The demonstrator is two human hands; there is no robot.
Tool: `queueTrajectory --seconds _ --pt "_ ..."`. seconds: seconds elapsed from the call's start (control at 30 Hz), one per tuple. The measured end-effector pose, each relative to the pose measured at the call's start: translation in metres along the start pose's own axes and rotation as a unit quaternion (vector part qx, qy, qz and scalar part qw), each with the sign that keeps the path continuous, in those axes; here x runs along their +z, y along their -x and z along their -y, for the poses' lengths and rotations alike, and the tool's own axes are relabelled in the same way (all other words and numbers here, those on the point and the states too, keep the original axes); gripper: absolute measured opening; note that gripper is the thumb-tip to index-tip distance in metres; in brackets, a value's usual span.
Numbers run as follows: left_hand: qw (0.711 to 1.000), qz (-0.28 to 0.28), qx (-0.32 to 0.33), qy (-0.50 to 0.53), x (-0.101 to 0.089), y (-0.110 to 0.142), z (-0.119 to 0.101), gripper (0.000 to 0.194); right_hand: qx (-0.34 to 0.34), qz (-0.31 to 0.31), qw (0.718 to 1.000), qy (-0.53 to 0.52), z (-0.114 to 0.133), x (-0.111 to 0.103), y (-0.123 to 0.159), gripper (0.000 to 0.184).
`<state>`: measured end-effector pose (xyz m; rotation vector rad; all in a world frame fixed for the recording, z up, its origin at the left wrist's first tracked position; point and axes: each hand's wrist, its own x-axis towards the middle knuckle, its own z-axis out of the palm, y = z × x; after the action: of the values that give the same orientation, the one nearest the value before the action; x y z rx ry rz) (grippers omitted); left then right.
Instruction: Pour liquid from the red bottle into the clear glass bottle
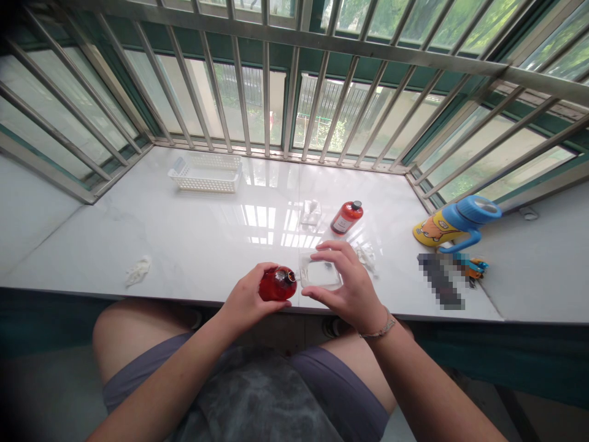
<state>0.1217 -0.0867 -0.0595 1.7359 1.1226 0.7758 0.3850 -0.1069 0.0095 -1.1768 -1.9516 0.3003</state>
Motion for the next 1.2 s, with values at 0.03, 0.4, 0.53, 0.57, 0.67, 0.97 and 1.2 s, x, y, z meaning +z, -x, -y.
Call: queueTrajectory --seconds 0.03,0.4,0.53,0.57,0.67,0.97,1.2 --pt "1.000 0.000 0.001 0.000 0.0002 -0.0001 0.0005 0.074 0.002 0.000 1.000 0.001 -0.0001 0.0000 0.0001 0.054" --pt "1.000 -0.004 -0.002 -0.007 0.0022 -0.0011 0.0033 0.074 -0.019 0.012 1.000 0.011 0.0004 -0.0006 -0.0016 0.056" --pt "1.000 -0.002 -0.002 -0.009 0.0022 -0.0012 0.0032 0.074 -0.022 0.014 1.000 0.013 0.0006 -0.0010 -0.0024 0.057" --pt "1.000 0.000 -0.002 -0.009 0.0023 -0.0012 0.0032 0.074 -0.022 0.015 1.000 0.014 0.0007 -0.0011 -0.0026 0.057" --pt "1.000 0.005 -0.002 -0.007 0.0025 -0.0012 0.0036 0.074 -0.021 0.015 1.000 0.015 0.0007 -0.0011 -0.0026 0.057" --pt "1.000 0.007 0.003 -0.002 0.0038 -0.0023 0.0078 0.076 -0.026 0.024 0.999 0.023 -0.0005 -0.0013 -0.0032 0.056" --pt "1.000 0.012 0.003 -0.001 0.0044 -0.0025 0.0088 0.077 -0.037 0.034 0.998 0.033 0.0024 -0.0039 -0.0058 0.056"
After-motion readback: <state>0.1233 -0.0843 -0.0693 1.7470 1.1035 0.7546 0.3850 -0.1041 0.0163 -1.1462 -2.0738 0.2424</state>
